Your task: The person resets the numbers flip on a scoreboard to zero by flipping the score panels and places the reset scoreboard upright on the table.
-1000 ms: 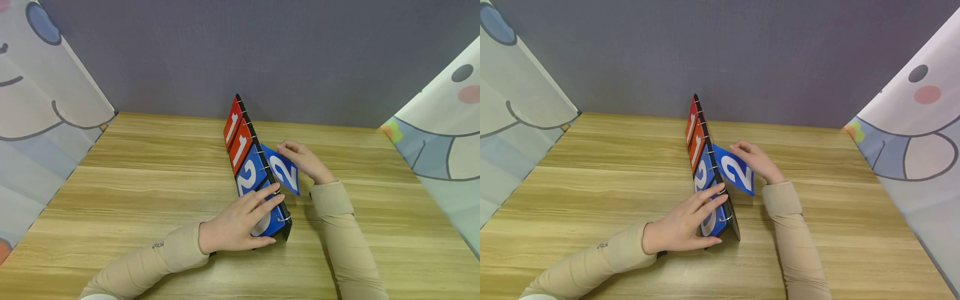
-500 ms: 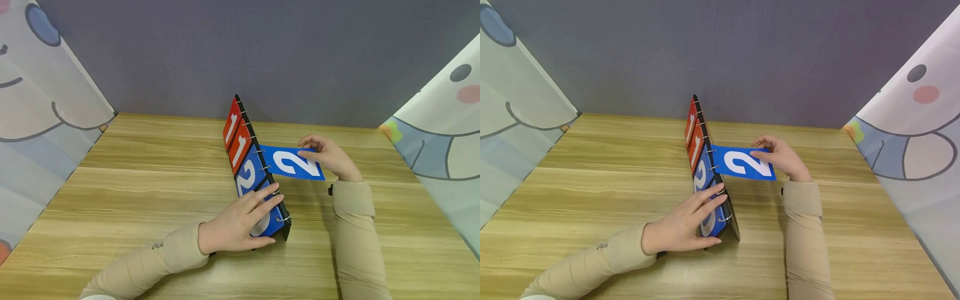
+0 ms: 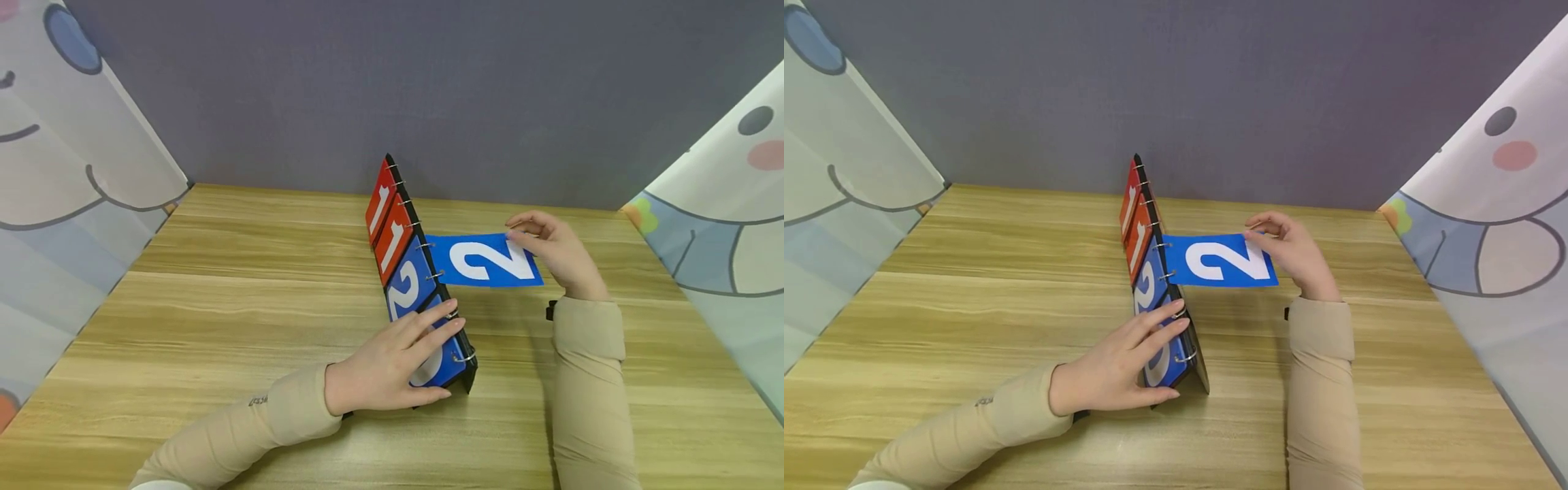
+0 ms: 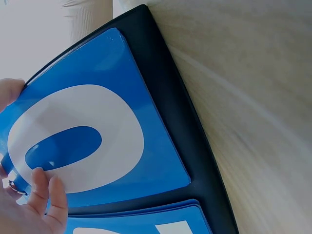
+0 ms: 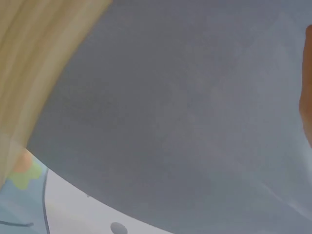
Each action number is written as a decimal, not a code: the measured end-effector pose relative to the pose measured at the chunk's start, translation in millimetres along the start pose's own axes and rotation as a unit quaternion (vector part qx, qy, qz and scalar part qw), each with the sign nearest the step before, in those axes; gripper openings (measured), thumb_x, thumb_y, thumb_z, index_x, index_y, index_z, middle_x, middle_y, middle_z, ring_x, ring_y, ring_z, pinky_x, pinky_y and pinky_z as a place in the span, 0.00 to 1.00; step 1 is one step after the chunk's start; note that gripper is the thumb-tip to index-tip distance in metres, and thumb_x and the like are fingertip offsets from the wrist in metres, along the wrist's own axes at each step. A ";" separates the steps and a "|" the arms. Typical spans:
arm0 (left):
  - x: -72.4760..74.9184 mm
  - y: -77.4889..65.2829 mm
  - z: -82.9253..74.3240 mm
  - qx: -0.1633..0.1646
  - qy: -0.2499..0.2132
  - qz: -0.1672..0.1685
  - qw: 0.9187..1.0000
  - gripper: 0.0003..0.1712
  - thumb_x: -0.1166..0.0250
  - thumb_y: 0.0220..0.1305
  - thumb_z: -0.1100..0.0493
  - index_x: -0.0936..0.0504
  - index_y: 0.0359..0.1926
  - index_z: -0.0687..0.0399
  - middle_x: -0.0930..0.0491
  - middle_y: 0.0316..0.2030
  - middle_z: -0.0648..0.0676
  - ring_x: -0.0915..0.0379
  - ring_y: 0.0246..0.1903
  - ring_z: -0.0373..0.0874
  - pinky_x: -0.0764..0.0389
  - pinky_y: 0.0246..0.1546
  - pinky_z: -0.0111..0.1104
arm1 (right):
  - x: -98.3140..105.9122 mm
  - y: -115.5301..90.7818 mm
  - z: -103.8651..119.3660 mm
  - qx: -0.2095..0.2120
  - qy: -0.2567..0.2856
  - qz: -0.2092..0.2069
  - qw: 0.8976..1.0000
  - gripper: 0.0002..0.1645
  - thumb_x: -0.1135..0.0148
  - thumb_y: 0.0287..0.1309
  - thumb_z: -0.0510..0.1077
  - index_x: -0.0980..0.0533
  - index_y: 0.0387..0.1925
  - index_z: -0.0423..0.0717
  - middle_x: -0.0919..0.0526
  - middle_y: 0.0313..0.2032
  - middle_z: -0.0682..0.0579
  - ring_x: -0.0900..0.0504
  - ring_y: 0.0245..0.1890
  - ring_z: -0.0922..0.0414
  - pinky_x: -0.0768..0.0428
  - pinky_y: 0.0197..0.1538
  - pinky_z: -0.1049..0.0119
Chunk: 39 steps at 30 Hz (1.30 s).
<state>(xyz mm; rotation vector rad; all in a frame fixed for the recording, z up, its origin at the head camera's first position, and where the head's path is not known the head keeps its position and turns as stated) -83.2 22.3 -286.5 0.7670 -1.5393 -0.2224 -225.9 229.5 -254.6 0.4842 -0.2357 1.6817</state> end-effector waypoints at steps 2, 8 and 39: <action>0.0 0.2 -0.4 -0.001 -0.002 0.000 1.000 0.49 0.35 0.54 0.42 0.45 0.68 0.62 0.45 0.69 0.63 0.36 0.59 0.47 0.31 0.55 0.34 | 8.4 -4.9 7.5 0.020 0.066 -0.026 0.997 0.07 0.44 0.62 0.46 0.24 0.41 0.53 0.22 0.33 0.62 0.24 0.28 0.66 0.25 0.32 0.75; 0.0 0.4 -0.5 -0.001 -0.005 0.001 1.000 0.49 0.35 0.55 0.42 0.46 0.68 0.63 0.45 0.69 0.63 0.36 0.59 0.47 0.31 0.54 0.34 | 15.5 -16.4 32.4 0.090 0.252 -0.039 0.963 0.17 0.46 0.62 0.36 0.30 0.52 0.47 0.22 0.34 0.52 0.22 0.23 0.64 0.25 0.26 0.76; 1.7 0.2 -2.2 -0.015 0.004 -0.026 1.000 0.49 0.35 0.54 0.42 0.45 0.68 0.64 0.44 0.68 0.64 0.34 0.58 0.49 0.30 0.54 0.35 | -92.3 -39.2 94.0 0.267 -0.130 0.077 0.952 0.34 0.34 0.50 0.34 0.32 0.61 0.36 0.23 0.54 0.41 0.22 0.51 0.46 0.23 0.50 0.54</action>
Point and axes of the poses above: each hand's wrist, its own y-axis towards the middle knuckle, its own x-axis out of the back of the hand, z = x × y, the point moved 8 cm from there along y, towards the middle knuckle
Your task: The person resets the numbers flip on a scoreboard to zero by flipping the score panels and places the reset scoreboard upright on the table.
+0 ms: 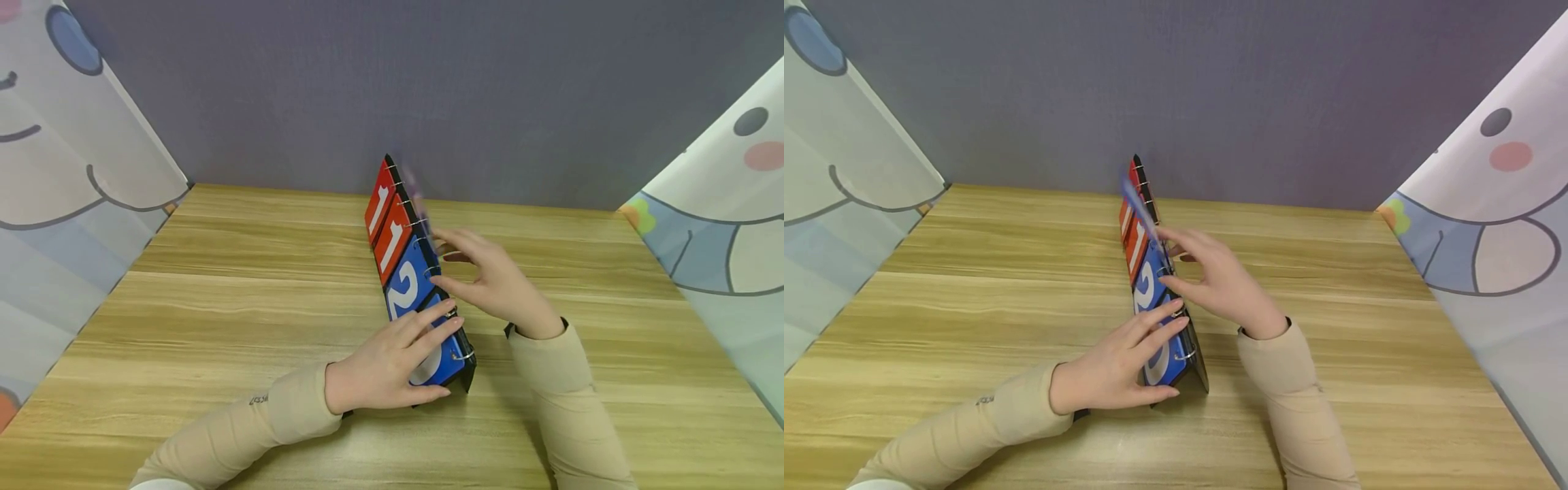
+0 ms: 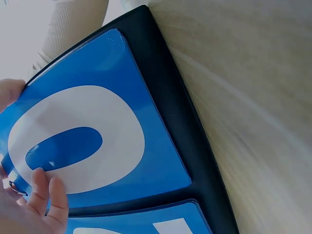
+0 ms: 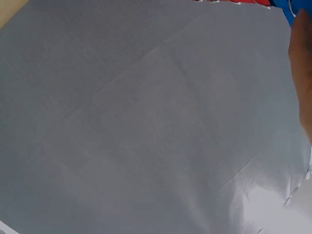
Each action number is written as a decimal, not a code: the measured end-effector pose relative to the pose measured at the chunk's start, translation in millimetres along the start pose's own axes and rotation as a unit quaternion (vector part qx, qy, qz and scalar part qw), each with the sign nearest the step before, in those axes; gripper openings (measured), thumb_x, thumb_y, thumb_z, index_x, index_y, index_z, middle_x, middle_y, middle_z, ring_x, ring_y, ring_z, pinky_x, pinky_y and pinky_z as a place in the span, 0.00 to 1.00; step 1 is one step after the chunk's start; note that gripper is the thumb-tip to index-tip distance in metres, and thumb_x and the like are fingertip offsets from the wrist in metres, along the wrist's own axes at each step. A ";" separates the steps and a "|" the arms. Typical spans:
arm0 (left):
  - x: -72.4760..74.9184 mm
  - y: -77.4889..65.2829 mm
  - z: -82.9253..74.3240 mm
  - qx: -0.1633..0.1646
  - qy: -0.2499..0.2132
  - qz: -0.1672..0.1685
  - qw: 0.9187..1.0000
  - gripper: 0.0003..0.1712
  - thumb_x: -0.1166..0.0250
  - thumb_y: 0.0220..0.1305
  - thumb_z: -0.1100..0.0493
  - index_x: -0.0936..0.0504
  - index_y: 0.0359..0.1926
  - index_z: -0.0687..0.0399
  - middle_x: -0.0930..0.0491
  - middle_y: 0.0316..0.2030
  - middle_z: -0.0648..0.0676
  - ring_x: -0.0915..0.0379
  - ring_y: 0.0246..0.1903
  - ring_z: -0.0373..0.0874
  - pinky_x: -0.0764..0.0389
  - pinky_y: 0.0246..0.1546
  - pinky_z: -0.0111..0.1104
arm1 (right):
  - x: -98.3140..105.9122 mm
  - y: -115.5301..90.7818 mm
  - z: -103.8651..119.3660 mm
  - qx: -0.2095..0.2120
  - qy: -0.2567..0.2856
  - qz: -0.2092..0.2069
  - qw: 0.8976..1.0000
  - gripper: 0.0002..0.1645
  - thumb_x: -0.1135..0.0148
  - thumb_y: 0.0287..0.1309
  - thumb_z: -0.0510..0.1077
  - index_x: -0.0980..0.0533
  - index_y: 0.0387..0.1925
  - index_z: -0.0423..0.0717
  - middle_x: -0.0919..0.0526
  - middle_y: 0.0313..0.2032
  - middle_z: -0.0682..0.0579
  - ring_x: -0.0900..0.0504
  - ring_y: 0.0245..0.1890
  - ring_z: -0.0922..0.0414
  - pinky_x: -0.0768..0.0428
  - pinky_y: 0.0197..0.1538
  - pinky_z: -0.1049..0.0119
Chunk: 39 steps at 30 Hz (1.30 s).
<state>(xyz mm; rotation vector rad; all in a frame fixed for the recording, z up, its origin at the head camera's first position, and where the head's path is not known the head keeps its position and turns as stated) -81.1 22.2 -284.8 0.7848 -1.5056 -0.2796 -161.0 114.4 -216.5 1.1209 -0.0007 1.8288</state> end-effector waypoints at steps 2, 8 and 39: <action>-0.2 -0.2 0.0 0.002 0.001 0.004 1.000 0.50 0.35 0.54 0.42 0.45 0.68 0.64 0.44 0.68 0.64 0.34 0.59 0.50 0.31 0.56 0.35 | -3.4 0.4 2.3 0.026 -0.026 0.006 0.999 0.29 0.34 0.50 0.34 0.27 0.57 0.36 0.22 0.54 0.41 0.22 0.52 0.46 0.23 0.50 0.55; -1.2 -0.5 0.0 0.006 0.001 0.017 1.000 0.50 0.35 0.54 0.41 0.45 0.68 0.64 0.45 0.68 0.64 0.38 0.62 0.51 0.32 0.58 0.35 | -5.5 0.3 5.6 0.068 -0.071 0.007 0.995 0.17 0.34 0.50 0.36 0.19 0.45 0.38 0.17 0.48 0.43 0.21 0.52 0.46 0.25 0.51 0.53; 0.1 -0.5 0.2 0.004 -0.013 0.007 1.000 0.49 0.35 0.55 0.42 0.46 0.68 0.63 0.45 0.68 0.64 0.35 0.58 0.48 0.32 0.56 0.35 | -2.4 4.0 -30.3 -0.051 0.031 0.005 0.998 0.20 0.43 0.61 0.40 0.25 0.54 0.38 0.21 0.54 0.43 0.23 0.54 0.48 0.28 0.56 0.53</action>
Point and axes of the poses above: each hand's wrist, its own y-axis towards the middle knuckle, its own x-axis out of the back of the hand, z = x × y, the point moved 8 cm from there along y, towards the middle knuckle
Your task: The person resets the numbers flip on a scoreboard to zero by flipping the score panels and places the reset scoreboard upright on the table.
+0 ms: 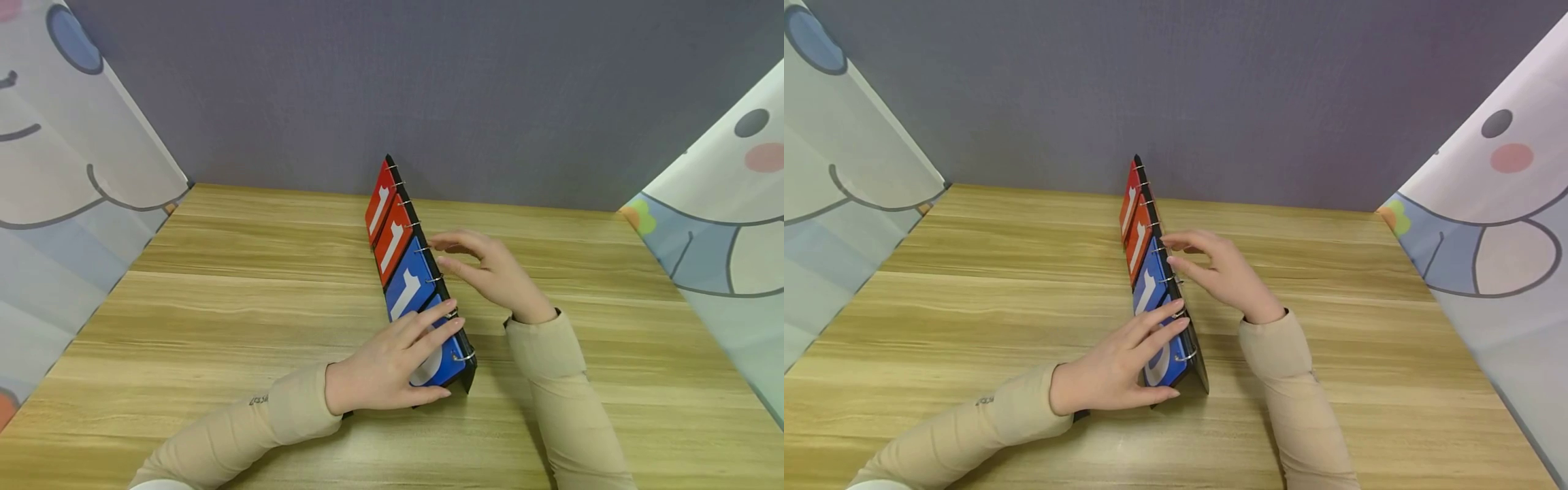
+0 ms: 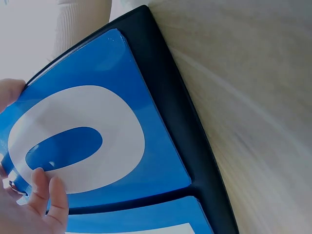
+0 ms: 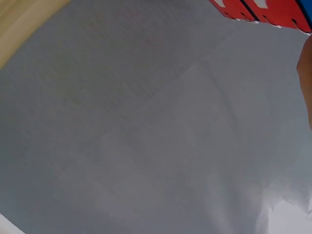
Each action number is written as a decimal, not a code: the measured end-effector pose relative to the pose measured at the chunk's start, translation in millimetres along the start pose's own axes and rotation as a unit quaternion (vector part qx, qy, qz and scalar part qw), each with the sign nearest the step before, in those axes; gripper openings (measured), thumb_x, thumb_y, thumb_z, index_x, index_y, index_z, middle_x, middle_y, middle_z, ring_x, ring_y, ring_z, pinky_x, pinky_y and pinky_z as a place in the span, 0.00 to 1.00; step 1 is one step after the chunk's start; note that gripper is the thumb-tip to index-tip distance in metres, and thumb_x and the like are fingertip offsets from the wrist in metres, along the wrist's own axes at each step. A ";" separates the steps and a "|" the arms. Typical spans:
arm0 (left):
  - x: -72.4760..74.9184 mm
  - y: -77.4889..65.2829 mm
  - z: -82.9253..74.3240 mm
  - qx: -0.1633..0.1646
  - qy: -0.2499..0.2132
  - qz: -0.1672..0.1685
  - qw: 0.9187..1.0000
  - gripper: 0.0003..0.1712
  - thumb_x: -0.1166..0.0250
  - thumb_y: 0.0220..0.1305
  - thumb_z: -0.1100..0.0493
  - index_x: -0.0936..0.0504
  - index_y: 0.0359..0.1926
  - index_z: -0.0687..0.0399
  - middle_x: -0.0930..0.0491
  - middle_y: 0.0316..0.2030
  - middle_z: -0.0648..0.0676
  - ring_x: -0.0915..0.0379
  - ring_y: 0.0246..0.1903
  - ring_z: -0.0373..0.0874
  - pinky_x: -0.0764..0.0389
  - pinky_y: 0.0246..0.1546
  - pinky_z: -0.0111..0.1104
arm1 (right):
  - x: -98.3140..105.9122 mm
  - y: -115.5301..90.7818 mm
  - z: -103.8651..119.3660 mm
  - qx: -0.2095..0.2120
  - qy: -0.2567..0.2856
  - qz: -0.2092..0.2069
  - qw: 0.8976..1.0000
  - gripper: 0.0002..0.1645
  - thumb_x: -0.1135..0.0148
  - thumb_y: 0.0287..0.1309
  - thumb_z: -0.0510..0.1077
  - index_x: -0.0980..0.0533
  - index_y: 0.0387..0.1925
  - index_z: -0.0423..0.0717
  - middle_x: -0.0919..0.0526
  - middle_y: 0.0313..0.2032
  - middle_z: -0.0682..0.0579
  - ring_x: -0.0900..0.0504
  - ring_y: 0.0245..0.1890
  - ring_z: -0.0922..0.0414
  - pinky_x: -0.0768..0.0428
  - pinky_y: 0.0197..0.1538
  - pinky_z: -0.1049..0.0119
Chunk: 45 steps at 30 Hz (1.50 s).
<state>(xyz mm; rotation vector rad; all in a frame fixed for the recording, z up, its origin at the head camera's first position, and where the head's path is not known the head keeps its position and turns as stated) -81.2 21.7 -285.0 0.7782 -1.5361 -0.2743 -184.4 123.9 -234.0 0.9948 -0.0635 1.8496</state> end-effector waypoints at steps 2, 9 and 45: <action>-0.3 -0.2 0.1 0.001 0.000 0.001 1.000 0.49 0.35 0.55 0.42 0.46 0.68 0.63 0.45 0.68 0.64 0.34 0.58 0.48 0.31 0.55 0.35 | -1.0 1.3 -8.0 -0.022 0.017 0.008 1.000 0.20 0.44 0.62 0.41 0.25 0.54 0.38 0.22 0.54 0.43 0.22 0.53 0.48 0.28 0.56 0.53; -0.5 -0.4 0.1 0.004 -0.002 0.001 1.000 0.49 0.35 0.55 0.42 0.46 0.68 0.63 0.45 0.69 0.64 0.34 0.57 0.48 0.31 0.55 0.34 | -11.5 2.9 -30.3 -0.065 0.061 0.074 0.993 0.24 0.47 0.62 0.34 0.31 0.60 0.36 0.26 0.58 0.41 0.27 0.57 0.45 0.30 0.58 0.50; -1.0 0.1 1.1 0.003 0.001 -0.002 1.000 0.50 0.35 0.55 0.42 0.47 0.69 0.62 0.46 0.69 0.64 0.34 0.54 0.44 0.31 0.52 0.33 | -36.3 -3.3 -70.9 -0.116 0.128 0.205 0.963 0.48 0.31 0.45 0.34 0.44 0.67 0.36 0.36 0.63 0.36 0.39 0.65 0.38 0.40 0.64 0.45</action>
Point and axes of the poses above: each hand's wrist, its own y-axis towards the middle knuckle, its own x-axis out of the back of the hand, z = x × y, the point moved 8 cm from there along y, towards the middle knuckle
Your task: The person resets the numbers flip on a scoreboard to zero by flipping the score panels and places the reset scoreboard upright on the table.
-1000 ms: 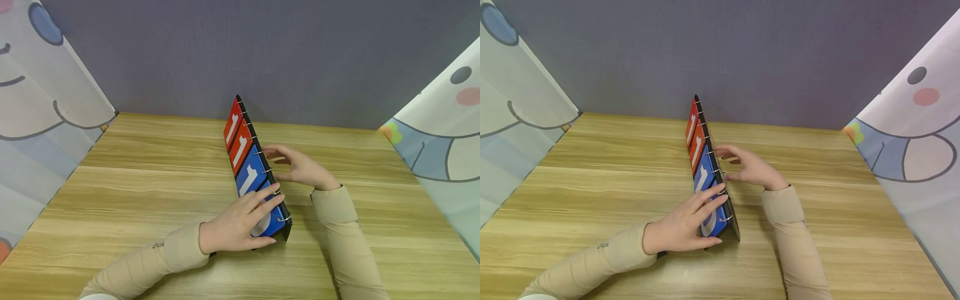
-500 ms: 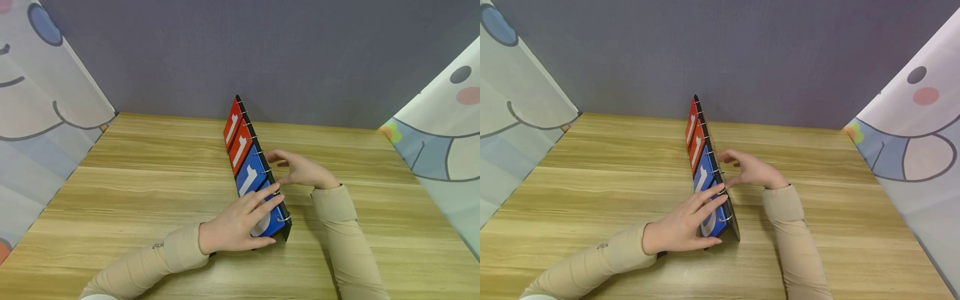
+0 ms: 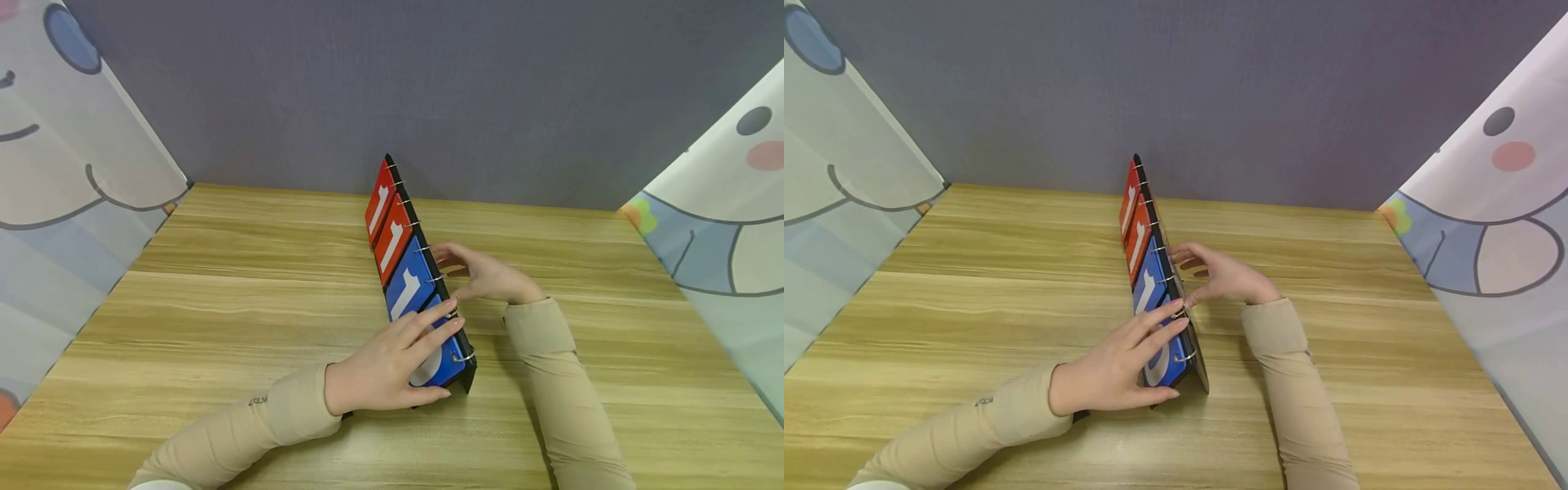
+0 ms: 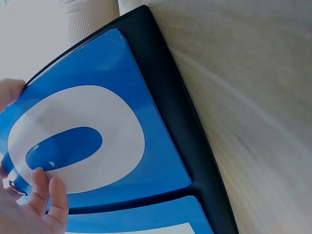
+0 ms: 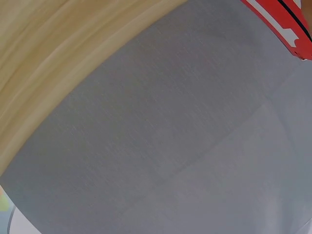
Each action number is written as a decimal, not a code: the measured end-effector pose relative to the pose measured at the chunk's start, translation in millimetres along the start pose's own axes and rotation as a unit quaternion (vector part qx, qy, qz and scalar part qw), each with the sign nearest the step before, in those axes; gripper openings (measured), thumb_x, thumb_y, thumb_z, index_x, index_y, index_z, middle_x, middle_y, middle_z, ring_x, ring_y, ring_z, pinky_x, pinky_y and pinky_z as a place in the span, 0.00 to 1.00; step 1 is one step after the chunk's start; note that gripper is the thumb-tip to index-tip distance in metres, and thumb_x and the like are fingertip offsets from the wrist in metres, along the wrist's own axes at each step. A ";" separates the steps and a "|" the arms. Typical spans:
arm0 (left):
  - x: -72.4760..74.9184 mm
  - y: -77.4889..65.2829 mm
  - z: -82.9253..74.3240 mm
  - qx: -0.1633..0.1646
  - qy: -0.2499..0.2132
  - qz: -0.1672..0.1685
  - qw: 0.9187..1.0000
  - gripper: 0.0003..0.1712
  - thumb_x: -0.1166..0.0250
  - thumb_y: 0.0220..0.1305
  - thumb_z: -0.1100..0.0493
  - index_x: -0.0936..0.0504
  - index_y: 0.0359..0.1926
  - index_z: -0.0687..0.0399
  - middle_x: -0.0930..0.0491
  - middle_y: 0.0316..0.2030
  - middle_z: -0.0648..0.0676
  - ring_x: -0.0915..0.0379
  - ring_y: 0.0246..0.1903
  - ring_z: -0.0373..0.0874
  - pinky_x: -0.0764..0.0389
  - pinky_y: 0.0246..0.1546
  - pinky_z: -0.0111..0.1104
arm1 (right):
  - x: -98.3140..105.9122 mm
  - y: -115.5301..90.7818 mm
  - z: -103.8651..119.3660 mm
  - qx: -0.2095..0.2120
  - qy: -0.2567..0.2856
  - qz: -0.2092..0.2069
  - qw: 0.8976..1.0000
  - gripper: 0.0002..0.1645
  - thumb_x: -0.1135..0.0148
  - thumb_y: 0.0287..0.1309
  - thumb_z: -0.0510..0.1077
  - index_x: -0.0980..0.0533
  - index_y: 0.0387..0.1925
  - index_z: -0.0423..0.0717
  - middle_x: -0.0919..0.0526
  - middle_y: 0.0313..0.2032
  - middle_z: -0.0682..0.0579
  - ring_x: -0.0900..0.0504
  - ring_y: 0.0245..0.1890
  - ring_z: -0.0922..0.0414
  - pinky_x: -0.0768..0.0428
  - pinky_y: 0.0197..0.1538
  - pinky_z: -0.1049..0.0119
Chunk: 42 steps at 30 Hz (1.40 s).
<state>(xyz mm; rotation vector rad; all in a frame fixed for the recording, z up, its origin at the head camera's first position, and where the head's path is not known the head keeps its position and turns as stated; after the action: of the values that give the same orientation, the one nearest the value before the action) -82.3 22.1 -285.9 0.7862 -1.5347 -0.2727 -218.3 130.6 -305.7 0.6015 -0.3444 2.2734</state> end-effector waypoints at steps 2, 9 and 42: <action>0.0 0.1 0.1 0.000 0.000 -0.001 1.000 0.50 0.35 0.55 0.42 0.47 0.69 0.62 0.46 0.69 0.64 0.34 0.55 0.44 0.31 0.52 0.33 | 0.2 0.5 -1.8 -0.003 0.004 0.001 1.000 0.47 0.31 0.45 0.34 0.43 0.66 0.37 0.36 0.63 0.37 0.39 0.65 0.39 0.40 0.64 0.45; 0.0 -0.1 0.1 -0.001 0.001 -0.002 1.000 0.50 0.35 0.55 0.42 0.47 0.69 0.62 0.46 0.69 0.64 0.34 0.55 0.45 0.30 0.52 0.33 | 0.2 1.1 -4.0 -0.003 0.009 0.002 1.000 0.47 0.29 0.44 0.36 0.42 0.65 0.36 0.35 0.62 0.37 0.38 0.64 0.38 0.40 0.64 0.44; -0.7 -0.1 -0.5 0.008 0.012 0.020 1.000 0.50 0.36 0.55 0.41 0.47 0.69 0.62 0.45 0.69 0.64 0.32 0.53 0.45 0.32 0.55 0.35 | 79.3 -60.8 -5.7 -0.090 -0.041 -0.223 0.970 0.22 0.46 0.63 0.52 0.30 0.52 0.42 0.24 0.40 0.54 0.26 0.40 0.61 0.29 0.43 0.70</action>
<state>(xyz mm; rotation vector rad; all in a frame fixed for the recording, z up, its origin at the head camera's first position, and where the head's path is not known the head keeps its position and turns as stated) -81.9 22.6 -286.4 0.7689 -1.5305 -0.2217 -224.5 222.2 -265.7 0.6098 -0.4059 1.7696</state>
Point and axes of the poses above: each hand's wrist, its own y-axis towards the middle knuckle, its own x-axis out of the back of the hand, z = x × y, the point moved 8 cm from there along y, towards the middle knuckle
